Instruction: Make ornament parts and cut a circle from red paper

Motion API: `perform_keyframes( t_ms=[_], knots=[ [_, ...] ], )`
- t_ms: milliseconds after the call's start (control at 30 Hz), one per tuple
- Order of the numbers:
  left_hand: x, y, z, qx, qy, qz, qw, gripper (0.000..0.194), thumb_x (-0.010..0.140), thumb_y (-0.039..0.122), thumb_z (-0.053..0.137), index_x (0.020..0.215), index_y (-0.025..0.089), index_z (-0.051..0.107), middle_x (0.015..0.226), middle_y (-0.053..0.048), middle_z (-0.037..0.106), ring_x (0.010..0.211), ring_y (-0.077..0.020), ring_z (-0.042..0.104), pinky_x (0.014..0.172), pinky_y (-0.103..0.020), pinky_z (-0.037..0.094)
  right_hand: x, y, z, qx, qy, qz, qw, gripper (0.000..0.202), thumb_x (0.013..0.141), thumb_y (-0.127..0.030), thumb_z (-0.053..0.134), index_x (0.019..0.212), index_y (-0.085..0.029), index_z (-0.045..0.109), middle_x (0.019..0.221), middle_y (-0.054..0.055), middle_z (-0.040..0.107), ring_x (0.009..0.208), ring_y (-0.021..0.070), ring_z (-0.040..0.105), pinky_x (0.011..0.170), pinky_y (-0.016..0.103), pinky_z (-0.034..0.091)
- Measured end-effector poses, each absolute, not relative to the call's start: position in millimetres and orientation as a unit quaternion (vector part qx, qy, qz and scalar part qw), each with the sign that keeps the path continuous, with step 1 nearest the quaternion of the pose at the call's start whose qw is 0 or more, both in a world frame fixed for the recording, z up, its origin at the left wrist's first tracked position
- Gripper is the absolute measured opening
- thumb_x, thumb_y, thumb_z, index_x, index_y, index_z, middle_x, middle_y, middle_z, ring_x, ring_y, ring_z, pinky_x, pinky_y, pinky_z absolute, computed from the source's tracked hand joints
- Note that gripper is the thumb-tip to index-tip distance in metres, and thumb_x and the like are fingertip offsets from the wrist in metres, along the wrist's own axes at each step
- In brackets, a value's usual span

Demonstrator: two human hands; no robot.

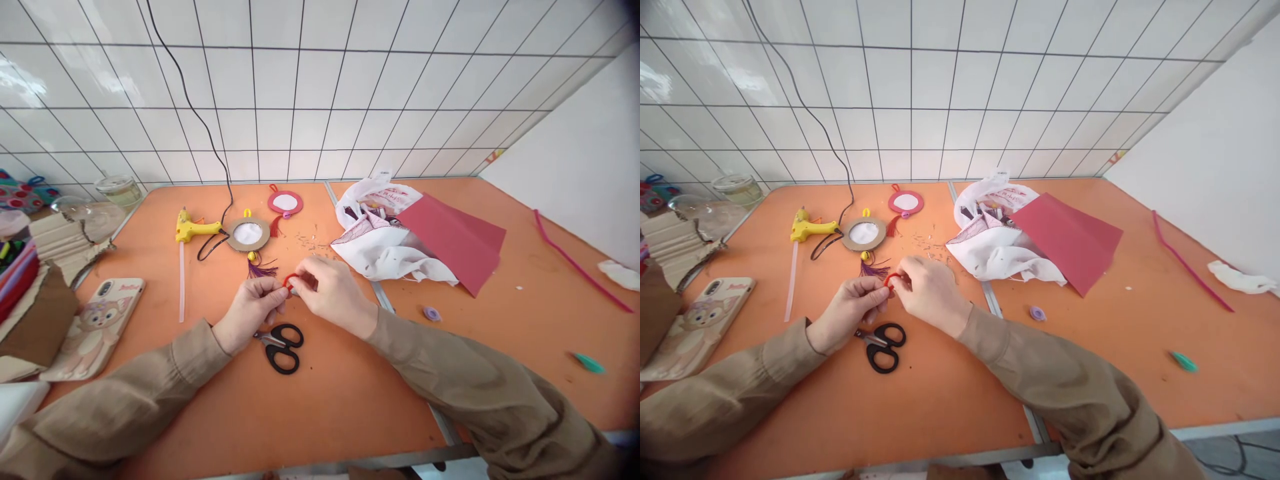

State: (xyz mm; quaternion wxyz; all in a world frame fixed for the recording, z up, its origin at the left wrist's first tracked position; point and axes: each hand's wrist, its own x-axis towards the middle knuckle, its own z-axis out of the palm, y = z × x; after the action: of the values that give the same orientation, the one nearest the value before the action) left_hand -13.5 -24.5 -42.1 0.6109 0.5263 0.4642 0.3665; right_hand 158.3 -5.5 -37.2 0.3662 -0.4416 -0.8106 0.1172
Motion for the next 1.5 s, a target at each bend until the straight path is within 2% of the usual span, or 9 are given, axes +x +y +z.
perform_keyframes(
  t_ms=[167,533,633,700,833,1000,1133,1367,1500],
  knots=[
    [-11,-29,-38,0.531,0.454,0.347,0.626,0.04,0.072,0.049,0.069,0.057,0.016,0.052,0.047,0.006,0.047,0.037,-0.0039,0.036,0.037,-0.018,0.022,157,-7,-40,-0.435,-0.81,0.116,0.375,0.023,0.083,-0.016,0.054,0.064,-0.021,0.043,0.059,0.0,0.057,0.053,0.0123,0.05,0.054,0.026,0.034],
    [-11,-28,-40,0.528,0.458,0.35,0.623,0.04,0.07,0.05,0.071,0.059,0.016,0.054,0.05,0.004,0.051,0.036,-0.0043,0.038,0.036,-0.018,0.025,157,-4,-35,-0.45,-0.781,0.219,0.373,0.02,0.082,-0.014,0.055,0.063,-0.019,0.051,0.059,-0.002,0.059,0.053,0.0108,0.05,0.055,0.026,0.037],
    [-11,-28,-43,0.521,0.464,0.364,0.617,0.04,0.072,0.051,0.069,0.06,0.015,0.054,0.049,0.004,0.05,0.037,-0.004,0.038,0.037,-0.017,0.025,159,-2,-36,-0.44,-0.756,0.299,0.381,0.013,0.084,-0.019,0.056,0.071,-0.019,0.058,0.065,0.0,0.064,0.058,0.0118,0.056,0.059,0.026,0.043],
    [-11,-28,-45,0.516,0.468,0.371,0.614,0.041,0.073,0.05,0.069,0.06,0.015,0.054,0.05,0.004,0.051,0.037,-0.0037,0.038,0.037,-0.017,0.025,160,-1,-37,-0.43,-0.734,0.354,0.389,0.007,0.084,-0.023,0.057,0.085,-0.018,0.063,0.072,0.001,0.067,0.063,0.013,0.06,0.062,0.027,0.047],
    [-12,-26,-48,0.51,0.47,0.378,0.613,0.041,0.073,0.052,0.069,0.061,0.015,0.054,0.052,0.004,0.053,0.037,-0.0036,0.039,0.037,-0.018,0.025,158,-1,-36,-0.408,-0.721,0.422,0.369,0.027,0.08,-0.025,0.061,0.106,-0.017,0.064,0.08,0.002,0.067,0.067,0.0137,0.06,0.064,0.028,0.051],
    [-13,-26,-46,0.518,0.47,0.371,0.611,0.041,0.073,0.052,0.071,0.062,0.015,0.055,0.054,0.003,0.055,0.037,-0.0035,0.04,0.037,-0.018,0.025,159,0,-33,-0.414,-0.698,0.464,0.356,0.014,0.082,-0.028,0.058,0.086,-0.017,0.065,0.071,0.0,0.064,0.059,0.0111,0.057,0.057,0.025,0.047],
    [-12,-28,-43,0.528,0.468,0.355,0.613,0.042,0.071,0.052,0.072,0.062,0.015,0.056,0.053,0.003,0.055,0.038,-0.0044,0.04,0.037,-0.018,0.026,163,2,-34,-0.442,-0.681,0.477,0.336,0.022,0.084,-0.032,0.057,0.069,-0.017,0.061,0.053,-0.002,0.056,0.05,0.0097,0.052,0.048,0.022,0.038],
    [-14,-24,-45,0.551,0.475,0.335,0.599,0.037,0.075,0.05,0.067,0.065,0.016,0.055,0.055,0.003,0.055,0.036,-0.0045,0.039,0.036,-0.018,0.028,164,3,-33,-0.433,-0.672,0.488,0.351,0.019,0.083,-0.033,0.058,0.074,-0.017,0.062,0.055,-0.003,0.057,0.051,0.0096,0.052,0.05,0.022,0.04],
    [-29,-8,-27,0.629,0.473,0.247,0.566,0.033,0.076,0.041,0.068,0.059,0.014,0.059,0.053,0.001,0.057,0.037,-0.0051,0.041,0.037,-0.019,0.03,164,4,-35,-0.444,-0.677,0.468,0.354,0.017,0.082,-0.031,0.058,0.072,-0.018,0.061,0.054,-0.004,0.056,0.049,0.0096,0.052,0.05,0.022,0.04]
  ],
)
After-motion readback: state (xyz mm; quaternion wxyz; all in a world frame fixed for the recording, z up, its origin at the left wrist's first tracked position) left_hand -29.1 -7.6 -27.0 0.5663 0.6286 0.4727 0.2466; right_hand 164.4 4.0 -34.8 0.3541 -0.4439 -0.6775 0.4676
